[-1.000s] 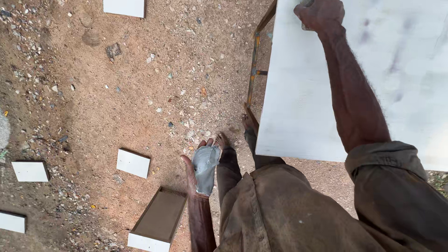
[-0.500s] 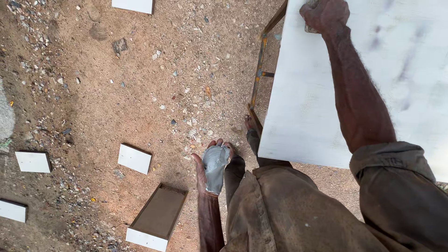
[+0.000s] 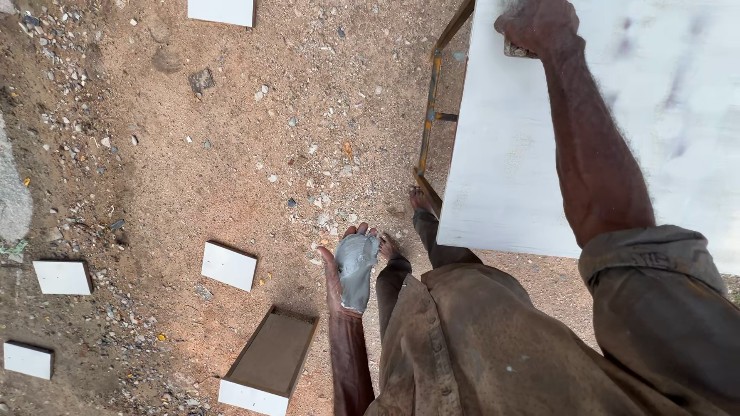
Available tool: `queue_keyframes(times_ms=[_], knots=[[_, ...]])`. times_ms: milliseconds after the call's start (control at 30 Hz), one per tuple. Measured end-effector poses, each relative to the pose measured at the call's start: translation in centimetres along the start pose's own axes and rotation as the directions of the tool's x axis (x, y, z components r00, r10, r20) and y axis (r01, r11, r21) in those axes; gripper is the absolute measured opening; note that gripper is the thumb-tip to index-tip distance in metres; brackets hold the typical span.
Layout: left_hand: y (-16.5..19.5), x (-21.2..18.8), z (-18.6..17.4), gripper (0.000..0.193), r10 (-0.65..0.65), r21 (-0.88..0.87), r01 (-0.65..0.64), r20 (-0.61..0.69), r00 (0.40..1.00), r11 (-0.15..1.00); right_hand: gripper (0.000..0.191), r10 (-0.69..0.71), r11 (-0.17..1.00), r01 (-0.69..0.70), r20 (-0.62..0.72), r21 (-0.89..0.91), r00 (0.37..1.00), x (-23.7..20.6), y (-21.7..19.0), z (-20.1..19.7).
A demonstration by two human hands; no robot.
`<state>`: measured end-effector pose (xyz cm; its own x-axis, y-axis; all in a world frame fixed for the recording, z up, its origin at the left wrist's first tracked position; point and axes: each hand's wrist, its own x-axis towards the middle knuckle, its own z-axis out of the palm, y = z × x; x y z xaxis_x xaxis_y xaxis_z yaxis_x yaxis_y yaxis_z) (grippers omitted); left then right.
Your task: The person scoops white plaster from a basin using a trowel, walks to a large white board, and spreads the plaster evenly across its surface. The person repeatedly transfers plaster from the hand to the trowel and smooths the board.
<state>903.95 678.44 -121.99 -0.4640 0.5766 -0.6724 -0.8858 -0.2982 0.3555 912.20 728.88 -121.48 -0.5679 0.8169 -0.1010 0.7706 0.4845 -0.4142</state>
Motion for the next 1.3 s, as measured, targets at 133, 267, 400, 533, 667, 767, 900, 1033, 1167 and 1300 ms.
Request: queue_keyframes(times_ms=[133, 267, 400, 533, 667, 767, 900, 1033, 1167, 1300], knots=[[0.9, -0.4, -0.7, 0.091, -0.037, 0.013, 0.037, 0.017, 0.999, 0.999, 0.073, 0.012, 1.000, -0.012, -0.007, -0.016, 1.000, -4.8, -0.7, 1.7], [2.1, -0.8, -2.0, 0.089, -0.084, 0.032, 0.083, 0.028, 0.996, 0.996, 0.079, 0.071, 0.996, -0.072, 0.019, 0.046, 0.997, -10.7, -1.2, 4.1], [3.1, -1.7, -3.5, 0.090, -0.122, 0.027, 0.120, 0.091, 0.988, 0.992, 0.079, 0.149, 0.986, -0.152, 0.046, 0.072, 0.988, -16.8, -1.9, 6.9], [4.1, -3.5, -5.3, 0.088, -0.122, 0.112, 0.112, 0.085, 0.989, 0.987, 0.081, 0.204, 0.974, -0.208, 0.050, 0.093, 0.978, -23.0, -3.2, 9.5], [5.5, -5.6, -7.1, 0.090, -0.131, 0.157, 0.111, 0.127, 0.983, 0.981, 0.085, 0.186, 0.982, -0.186, 0.005, 0.028, 0.983, -27.8, -5.0, 11.4], [6.2, -7.0, -8.3, 0.091, -0.136, 0.138, 0.118, 0.131, 0.982, 0.983, 0.086, 0.244, 0.965, -0.249, 0.067, 0.081, 0.968, -31.0, -6.2, 12.5], [6.6, -8.2, -9.2, 0.092, -0.130, 0.153, 0.106, 0.157, 0.979, 0.983, 0.088, 0.326, 0.939, -0.338, 0.157, 0.055, 0.932, -35.0, -7.8, 14.2], [6.5, -8.8, -9.5, 0.090, -0.116, 0.114, 0.099, 0.151, 0.982, 0.988, 0.092, 0.244, 0.970, -0.244, 0.040, 0.008, 0.969, -38.2, -8.7, 15.6], [7.0, -9.1, -9.6, 0.086, -0.092, 0.131, 0.070, 0.174, 0.980, 0.989, 0.093, 0.272, 0.962, -0.273, 0.048, 0.029, 0.961, -41.0, -9.9, 16.5], [7.3, -9.6, -9.3, 0.084, -0.087, 0.107, 0.070, 0.167, 0.982, 0.992, 0.092, 0.247, 0.967, -0.246, -0.009, 0.066, 0.969, -43.3, -11.1, 17.0]])
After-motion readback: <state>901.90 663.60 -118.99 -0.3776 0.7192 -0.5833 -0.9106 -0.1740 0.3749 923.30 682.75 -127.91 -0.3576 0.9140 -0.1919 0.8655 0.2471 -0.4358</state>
